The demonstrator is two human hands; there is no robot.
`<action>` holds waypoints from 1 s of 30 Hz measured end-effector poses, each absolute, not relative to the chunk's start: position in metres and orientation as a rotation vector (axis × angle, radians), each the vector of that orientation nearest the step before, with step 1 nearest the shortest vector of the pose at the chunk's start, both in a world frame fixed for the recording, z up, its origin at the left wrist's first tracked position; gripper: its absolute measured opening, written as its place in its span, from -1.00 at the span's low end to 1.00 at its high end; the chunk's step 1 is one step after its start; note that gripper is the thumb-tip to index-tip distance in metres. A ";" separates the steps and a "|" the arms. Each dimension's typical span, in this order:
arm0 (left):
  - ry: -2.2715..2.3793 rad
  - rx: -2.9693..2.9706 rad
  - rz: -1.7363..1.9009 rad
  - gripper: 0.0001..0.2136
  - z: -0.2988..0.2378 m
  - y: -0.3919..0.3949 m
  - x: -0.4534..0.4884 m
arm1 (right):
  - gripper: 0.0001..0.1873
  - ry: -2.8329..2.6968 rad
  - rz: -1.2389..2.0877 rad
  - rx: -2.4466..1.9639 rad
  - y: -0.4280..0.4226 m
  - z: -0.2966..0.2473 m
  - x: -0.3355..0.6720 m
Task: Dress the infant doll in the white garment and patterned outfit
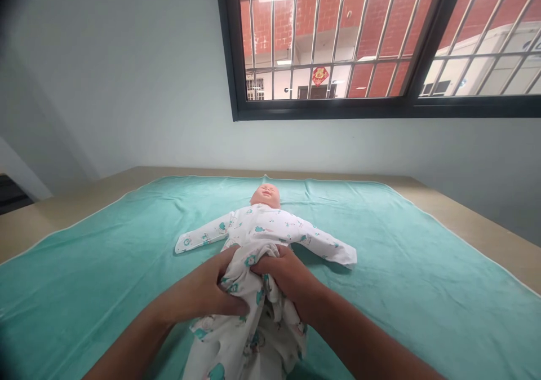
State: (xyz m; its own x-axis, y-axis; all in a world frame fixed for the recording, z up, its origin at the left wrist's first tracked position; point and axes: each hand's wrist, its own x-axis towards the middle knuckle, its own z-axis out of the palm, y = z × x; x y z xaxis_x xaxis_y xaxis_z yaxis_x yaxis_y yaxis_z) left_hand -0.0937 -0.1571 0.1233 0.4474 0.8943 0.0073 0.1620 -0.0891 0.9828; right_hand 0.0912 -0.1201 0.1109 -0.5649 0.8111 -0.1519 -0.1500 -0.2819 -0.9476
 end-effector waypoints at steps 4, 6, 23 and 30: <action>0.852 1.346 1.001 -0.71 0.114 -0.157 -0.094 | -0.56 -1.655 1.935 -0.748 -0.122 0.121 0.097; 0.721 1.149 1.082 -0.76 0.107 -0.156 -0.094 | -0.54 -1.943 1.941 -0.730 -0.122 0.126 0.099; 0.644 1.023 1.044 -0.64 0.111 -0.158 -0.095 | -0.58 -1.887 1.995 -0.751 -0.125 0.126 0.097; 0.702 1.194 0.935 -0.46 0.115 -0.158 -0.095 | -0.65 -1.332 2.021 -0.747 -0.125 0.114 0.087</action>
